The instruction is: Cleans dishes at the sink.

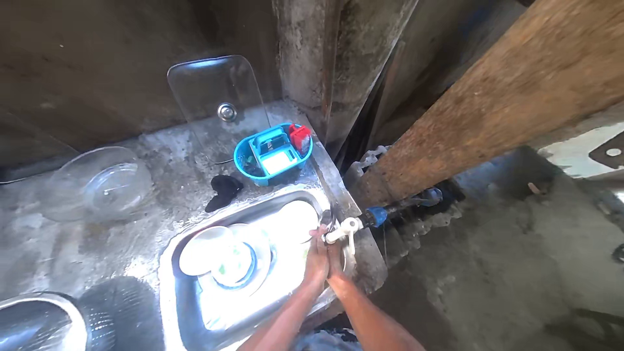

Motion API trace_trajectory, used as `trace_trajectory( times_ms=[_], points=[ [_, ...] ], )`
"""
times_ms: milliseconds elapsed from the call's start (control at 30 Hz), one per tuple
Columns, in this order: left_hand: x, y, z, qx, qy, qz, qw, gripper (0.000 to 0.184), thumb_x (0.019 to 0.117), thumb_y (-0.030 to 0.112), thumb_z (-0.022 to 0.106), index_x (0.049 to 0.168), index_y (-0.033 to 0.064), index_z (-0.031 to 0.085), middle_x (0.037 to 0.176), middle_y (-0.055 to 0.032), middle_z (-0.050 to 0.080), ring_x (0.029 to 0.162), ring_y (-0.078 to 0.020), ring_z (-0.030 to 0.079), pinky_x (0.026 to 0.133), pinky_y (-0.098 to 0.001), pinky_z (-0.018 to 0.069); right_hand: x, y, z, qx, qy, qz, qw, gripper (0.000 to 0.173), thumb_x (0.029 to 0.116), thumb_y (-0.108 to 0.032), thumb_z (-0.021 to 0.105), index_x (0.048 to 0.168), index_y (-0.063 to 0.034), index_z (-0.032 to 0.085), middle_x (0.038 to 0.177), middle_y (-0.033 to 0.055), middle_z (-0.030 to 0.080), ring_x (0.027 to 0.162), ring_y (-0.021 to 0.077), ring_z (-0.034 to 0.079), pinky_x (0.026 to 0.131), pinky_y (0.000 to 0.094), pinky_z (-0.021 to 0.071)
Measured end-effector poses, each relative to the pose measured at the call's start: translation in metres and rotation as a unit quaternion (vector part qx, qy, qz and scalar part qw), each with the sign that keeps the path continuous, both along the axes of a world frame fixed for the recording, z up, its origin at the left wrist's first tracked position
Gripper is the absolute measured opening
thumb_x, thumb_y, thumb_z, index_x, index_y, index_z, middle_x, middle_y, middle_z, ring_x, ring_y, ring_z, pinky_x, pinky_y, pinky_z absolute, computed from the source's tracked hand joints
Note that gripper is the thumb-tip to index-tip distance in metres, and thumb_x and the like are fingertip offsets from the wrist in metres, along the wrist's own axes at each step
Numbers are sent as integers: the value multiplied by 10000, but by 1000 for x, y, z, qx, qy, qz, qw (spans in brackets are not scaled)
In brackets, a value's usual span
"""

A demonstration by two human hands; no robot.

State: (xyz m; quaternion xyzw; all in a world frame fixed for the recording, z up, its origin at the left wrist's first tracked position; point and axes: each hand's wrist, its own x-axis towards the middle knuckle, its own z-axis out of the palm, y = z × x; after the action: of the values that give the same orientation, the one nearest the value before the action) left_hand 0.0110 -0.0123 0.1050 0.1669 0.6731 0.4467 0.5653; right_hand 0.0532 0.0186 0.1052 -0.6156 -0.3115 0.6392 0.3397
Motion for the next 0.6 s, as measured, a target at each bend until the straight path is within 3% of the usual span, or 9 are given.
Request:
trace_trajectory(
  times_ms=[67,133,200,267,333,400,467,500,600],
  points=[
    [0,-4,-36,55,43,7,998,499,1138,261,249,1415,-81,483,1320,-258,591,1183,-259,601,1016,-387,493,4,-3,-35,17,53,39,998,329,1094,-31,346,1360,119,466,1151,167,641,1007,97,634,905,218,520],
    [-1,1,-14,3,-6,26,1000,462,1145,241,229,1382,-57,492,1195,-188,599,1024,-199,586,895,-357,491,7,-1,-32,0,72,72,995,328,1102,-102,303,1289,74,507,1025,118,685,892,115,681,821,260,572],
    [-6,10,19,-69,-51,38,996,370,1141,231,278,1223,13,566,954,-65,582,798,-105,563,724,-280,490,0,0,4,-49,6,85,995,353,1128,-127,253,1271,44,527,1029,128,666,883,152,660,808,300,551],
    [-12,9,-4,-19,-51,33,998,322,1131,204,346,1087,-4,589,833,-49,577,698,-83,551,635,-247,477,-2,-12,-13,-9,-30,81,996,411,1133,-152,296,1409,87,485,1297,221,596,1153,217,579,1024,348,449],
    [-22,1,-88,162,-25,27,986,333,1099,151,419,1164,-113,611,958,-142,691,849,-119,664,773,-264,558,-8,-27,-63,75,-62,76,992,513,1118,-261,356,1502,68,438,1533,248,470,1440,249,445,1218,370,326],
    [-24,1,-124,158,6,21,987,352,1088,143,431,1301,-111,549,1151,-206,671,1044,-175,658,954,-307,536,-13,-33,-80,103,-68,72,990,529,1096,-255,388,1516,66,419,1589,254,398,1500,259,372,1249,372,281],
    [-19,-3,-121,128,-8,16,992,373,1089,155,414,1346,-89,531,1217,-205,662,1102,-194,655,1000,-335,530,-10,-19,-77,56,-70,64,994,555,1085,-256,478,1534,56,387,1546,239,462,1444,240,451,1214,367,349],
    [-17,-6,-112,98,-19,5,995,368,1093,187,424,1331,-60,558,1165,-175,685,1036,-187,676,940,-348,560,-7,-10,-76,28,-70,57,996,521,1079,-266,503,1492,45,446,1447,220,558,1345,228,540,1149,373,425],
    [-15,-7,-101,11,-38,-26,999,440,1111,388,401,1095,19,640,762,-92,616,573,-188,562,519,-369,497,0,6,-83,-25,-23,66,997,416,1117,-354,416,1177,-7,637,952,115,736,884,180,712,820,359,587]
  ],
)
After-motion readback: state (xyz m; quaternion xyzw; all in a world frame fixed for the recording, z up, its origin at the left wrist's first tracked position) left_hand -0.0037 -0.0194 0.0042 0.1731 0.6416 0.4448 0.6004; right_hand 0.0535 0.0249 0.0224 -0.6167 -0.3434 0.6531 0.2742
